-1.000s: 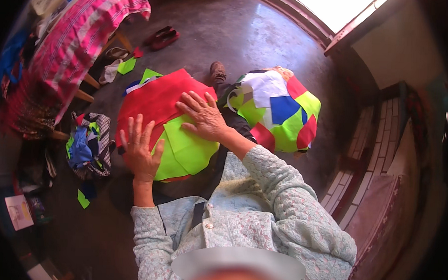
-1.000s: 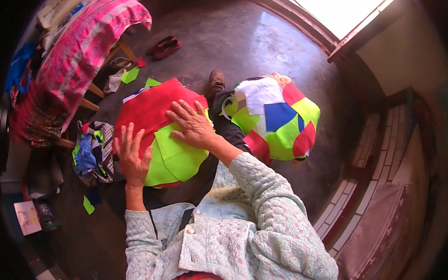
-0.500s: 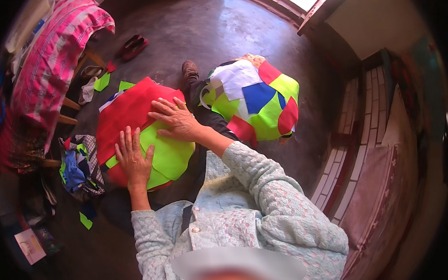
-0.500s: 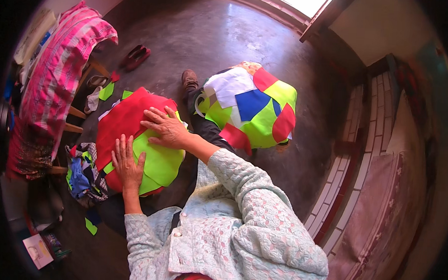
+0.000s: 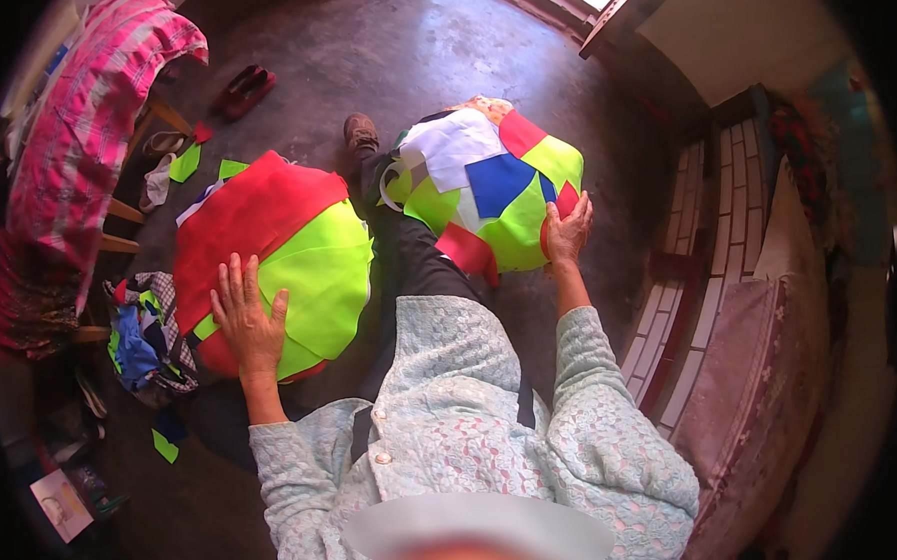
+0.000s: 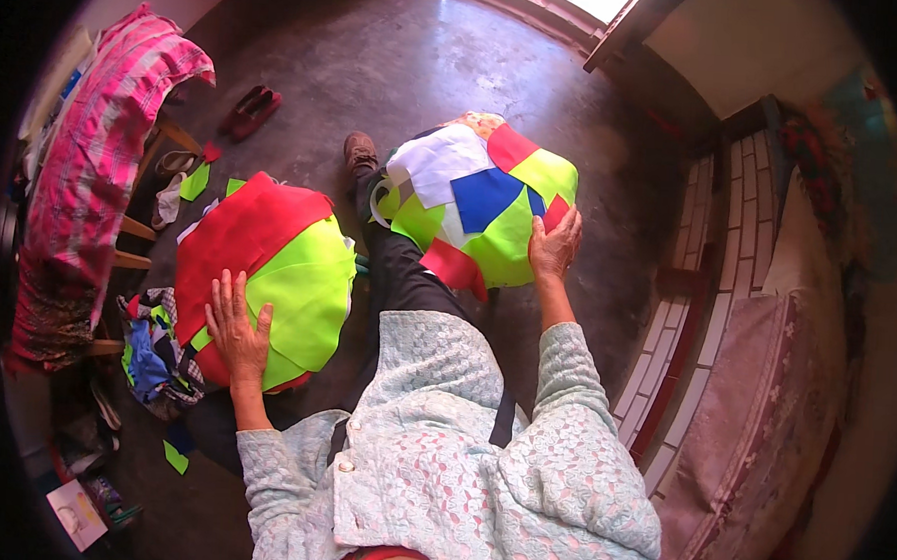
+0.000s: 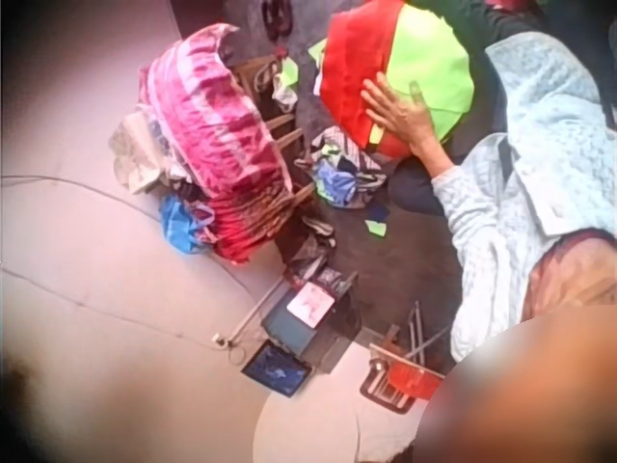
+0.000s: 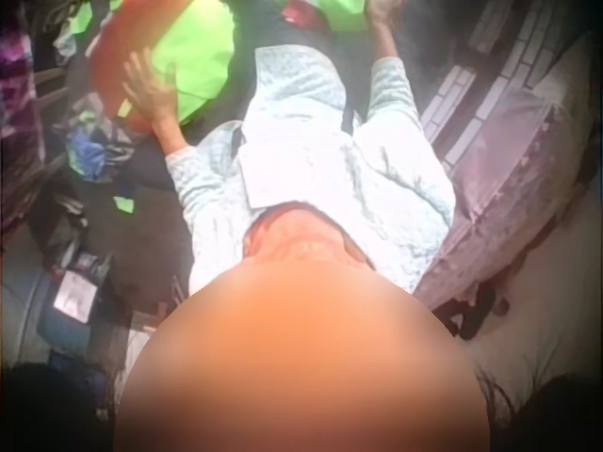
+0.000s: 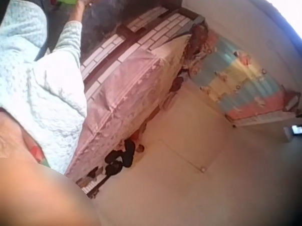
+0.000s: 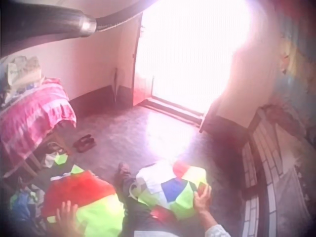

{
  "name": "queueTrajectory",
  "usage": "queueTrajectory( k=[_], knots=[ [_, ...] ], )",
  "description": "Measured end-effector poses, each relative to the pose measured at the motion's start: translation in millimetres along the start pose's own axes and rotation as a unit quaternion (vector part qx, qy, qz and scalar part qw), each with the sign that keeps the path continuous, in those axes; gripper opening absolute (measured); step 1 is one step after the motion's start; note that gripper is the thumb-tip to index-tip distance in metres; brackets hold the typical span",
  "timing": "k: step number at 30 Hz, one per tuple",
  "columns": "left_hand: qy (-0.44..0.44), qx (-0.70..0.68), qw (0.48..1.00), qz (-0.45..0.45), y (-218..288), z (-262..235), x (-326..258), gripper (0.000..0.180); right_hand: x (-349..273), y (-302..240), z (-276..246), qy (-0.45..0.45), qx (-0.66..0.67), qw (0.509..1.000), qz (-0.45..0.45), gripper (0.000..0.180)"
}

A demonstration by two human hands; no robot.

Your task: The person sits on the floor and assembles a colorful fabric object by hand, placing and adjusting various colored fabric pieces onto a base structure. The person handles green, red, blue, and white fabric pieces, arranging them to form a patterned surface.

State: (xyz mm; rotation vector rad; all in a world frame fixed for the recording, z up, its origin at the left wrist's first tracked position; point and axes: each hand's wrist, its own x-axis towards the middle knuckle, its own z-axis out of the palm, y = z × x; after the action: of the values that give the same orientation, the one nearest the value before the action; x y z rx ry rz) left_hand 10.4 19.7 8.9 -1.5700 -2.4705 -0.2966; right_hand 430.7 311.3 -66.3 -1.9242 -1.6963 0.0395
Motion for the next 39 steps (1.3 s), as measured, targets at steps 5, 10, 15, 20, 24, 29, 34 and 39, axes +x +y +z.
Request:
queueTrajectory(
  k=[5,10,15,20,24,29,34,39],
  knots=[
    [-0.013,-0.012,1.0,-0.004,2,-6,2,0.064,-8,25,31,-0.046,-0.048,0.997,0.046,0.077],
    [-0.005,-0.013,1.0,-0.001,3,-6,2,0.062,-7,24,39,-0.046,-0.082,0.995,0.042,0.064],
    [0.005,-0.011,1.0,0.0,2,-5,1,0.063,1,16,30,0.015,-0.027,0.998,-0.062,0.021],
    [0.004,-0.011,1.0,-0.001,3,-4,2,0.063,3,35,42,0.094,-0.009,0.988,-0.123,0.007],
    [0.004,-0.011,1.0,-0.002,3,-4,1,0.063,3,44,37,0.074,0.084,0.993,-0.039,0.01],
    [0.009,-0.008,1.0,-0.006,-1,-3,-1,0.063,-1,24,-10,0.01,0.296,0.951,0.092,0.03],
    [0.018,-0.036,0.999,-0.003,-2,-1,1,0.064,13,40,-11,-0.029,0.578,0.81,0.094,0.033],
    [0.1,-0.165,0.98,-0.043,-8,-11,-8,0.064,-2,-56,-23,-0.17,0.751,0.621,0.149,0.037]
  ],
)
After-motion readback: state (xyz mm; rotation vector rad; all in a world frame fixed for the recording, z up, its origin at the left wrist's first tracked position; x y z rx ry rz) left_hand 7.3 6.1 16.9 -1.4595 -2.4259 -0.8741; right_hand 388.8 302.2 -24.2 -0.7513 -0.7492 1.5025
